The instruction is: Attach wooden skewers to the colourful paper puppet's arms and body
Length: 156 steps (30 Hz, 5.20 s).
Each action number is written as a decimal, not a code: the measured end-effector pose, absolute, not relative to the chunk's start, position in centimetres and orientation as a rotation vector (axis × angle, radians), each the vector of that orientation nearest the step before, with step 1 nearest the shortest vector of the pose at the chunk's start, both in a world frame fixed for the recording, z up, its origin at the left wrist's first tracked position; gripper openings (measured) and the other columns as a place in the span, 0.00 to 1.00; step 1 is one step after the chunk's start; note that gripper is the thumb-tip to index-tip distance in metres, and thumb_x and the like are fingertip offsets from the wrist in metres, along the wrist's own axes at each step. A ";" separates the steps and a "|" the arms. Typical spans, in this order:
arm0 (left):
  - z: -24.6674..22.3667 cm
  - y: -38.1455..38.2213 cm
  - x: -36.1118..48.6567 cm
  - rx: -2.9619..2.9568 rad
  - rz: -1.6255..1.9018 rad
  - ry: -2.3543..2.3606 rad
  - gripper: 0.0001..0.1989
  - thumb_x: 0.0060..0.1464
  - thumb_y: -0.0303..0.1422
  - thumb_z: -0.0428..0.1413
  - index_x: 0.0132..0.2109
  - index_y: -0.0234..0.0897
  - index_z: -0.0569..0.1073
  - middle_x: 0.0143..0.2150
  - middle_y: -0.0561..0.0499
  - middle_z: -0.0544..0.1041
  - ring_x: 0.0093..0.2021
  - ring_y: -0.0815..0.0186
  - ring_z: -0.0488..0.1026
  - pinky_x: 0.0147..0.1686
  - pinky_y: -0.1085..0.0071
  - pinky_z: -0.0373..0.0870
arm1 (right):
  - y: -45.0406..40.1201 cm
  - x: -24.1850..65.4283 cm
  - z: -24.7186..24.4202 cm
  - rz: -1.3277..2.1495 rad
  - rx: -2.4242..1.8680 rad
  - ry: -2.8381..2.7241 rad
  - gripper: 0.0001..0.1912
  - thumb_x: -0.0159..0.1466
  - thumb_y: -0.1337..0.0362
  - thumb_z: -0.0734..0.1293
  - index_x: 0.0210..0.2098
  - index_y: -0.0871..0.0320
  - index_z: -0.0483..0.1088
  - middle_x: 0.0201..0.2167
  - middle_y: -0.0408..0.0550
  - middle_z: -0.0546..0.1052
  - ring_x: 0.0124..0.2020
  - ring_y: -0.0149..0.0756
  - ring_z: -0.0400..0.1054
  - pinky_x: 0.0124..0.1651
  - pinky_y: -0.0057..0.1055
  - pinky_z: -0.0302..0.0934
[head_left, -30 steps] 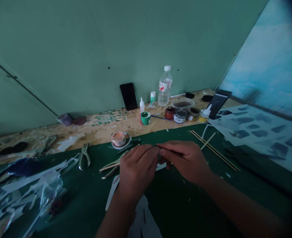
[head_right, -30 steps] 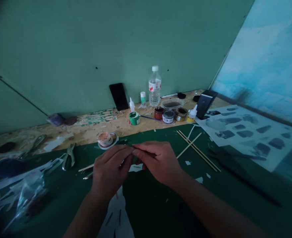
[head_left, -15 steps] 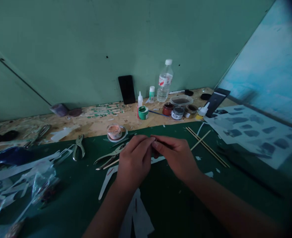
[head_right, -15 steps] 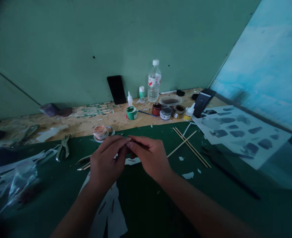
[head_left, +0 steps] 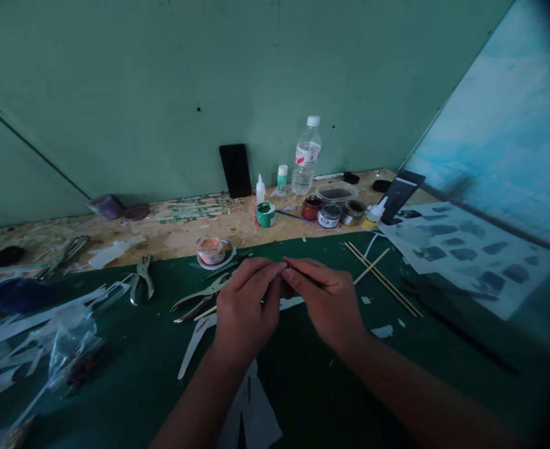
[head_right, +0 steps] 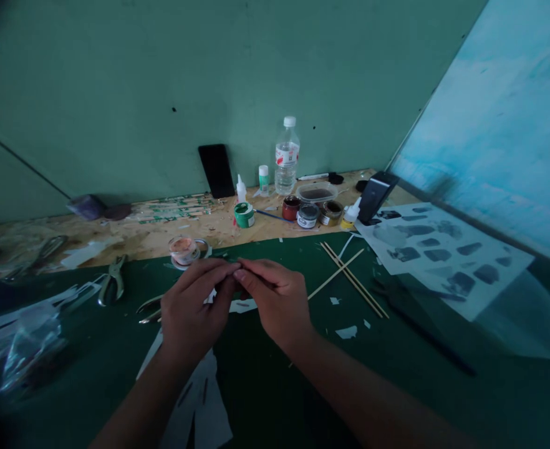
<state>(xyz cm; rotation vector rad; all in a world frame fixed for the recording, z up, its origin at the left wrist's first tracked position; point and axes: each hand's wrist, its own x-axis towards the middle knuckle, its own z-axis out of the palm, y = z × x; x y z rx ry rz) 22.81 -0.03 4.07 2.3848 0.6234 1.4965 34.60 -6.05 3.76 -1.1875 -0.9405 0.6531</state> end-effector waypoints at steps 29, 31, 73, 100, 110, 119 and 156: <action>4.7 -0.8 22.8 2.080 1.302 0.606 0.09 0.54 0.22 0.58 0.40 0.37 0.77 0.37 0.53 0.77 0.35 0.73 0.74 0.35 0.78 0.73 | -6.6 36.2 3.8 0.063 -1.249 -1.327 0.09 0.60 0.69 0.70 0.39 0.50 0.77 0.32 0.43 0.80 0.27 0.31 0.73 0.29 0.30 0.72; 4.7 -0.8 22.8 2.065 1.279 0.600 0.09 0.54 0.22 0.58 0.41 0.38 0.77 0.38 0.53 0.77 0.36 0.73 0.75 0.36 0.78 0.73 | -6.6 36.3 3.7 0.003 -1.254 -1.342 0.10 0.59 0.70 0.70 0.39 0.50 0.77 0.32 0.42 0.80 0.31 0.33 0.74 0.33 0.31 0.72; 5.0 0.0 22.3 2.257 1.274 0.618 0.06 0.55 0.23 0.57 0.39 0.33 0.78 0.37 0.49 0.79 0.37 0.71 0.76 0.39 0.77 0.71 | -5.8 38.7 4.1 0.126 -1.276 -1.460 0.06 0.61 0.64 0.69 0.38 0.53 0.78 0.31 0.43 0.80 0.27 0.31 0.74 0.31 0.30 0.71; 8.3 -3.7 23.1 1.116 1.224 0.332 0.03 0.59 0.31 0.54 0.37 0.40 0.66 0.30 0.55 0.63 0.29 0.71 0.62 0.27 0.74 0.64 | -7.7 37.2 6.3 0.832 -1.050 -1.507 0.28 0.58 0.55 0.71 0.55 0.53 0.63 0.47 0.50 0.73 0.44 0.37 0.72 0.40 0.32 0.71; 4.9 -1.8 24.1 1.303 1.042 0.660 0.05 0.58 0.33 0.53 0.35 0.36 0.68 0.28 0.54 0.70 0.29 0.70 0.69 0.30 0.72 0.67 | -7.2 39.2 7.1 0.896 -1.400 -1.722 0.18 0.63 0.68 0.63 0.53 0.55 0.68 0.42 0.48 0.74 0.30 0.28 0.72 0.31 0.27 0.67; 1.4 -2.0 24.2 2.676 0.273 0.967 0.14 0.54 0.36 0.57 0.48 0.38 0.74 0.45 0.43 0.73 0.47 0.51 0.68 0.43 0.55 0.65 | -7.9 44.9 2.7 0.130 -1.587 -2.129 0.15 0.67 0.61 0.61 0.48 0.54 0.74 0.34 0.47 0.75 0.34 0.32 0.69 0.37 0.30 0.62; 2.3 -1.4 24.1 2.156 0.630 0.850 0.06 0.54 0.32 0.55 0.36 0.37 0.76 0.29 0.53 0.77 0.28 0.70 0.72 0.28 0.74 0.62 | -8.4 42.8 3.0 0.254 -1.347 -2.006 0.09 0.64 0.68 0.64 0.41 0.59 0.76 0.33 0.48 0.76 0.33 0.31 0.71 0.37 0.29 0.65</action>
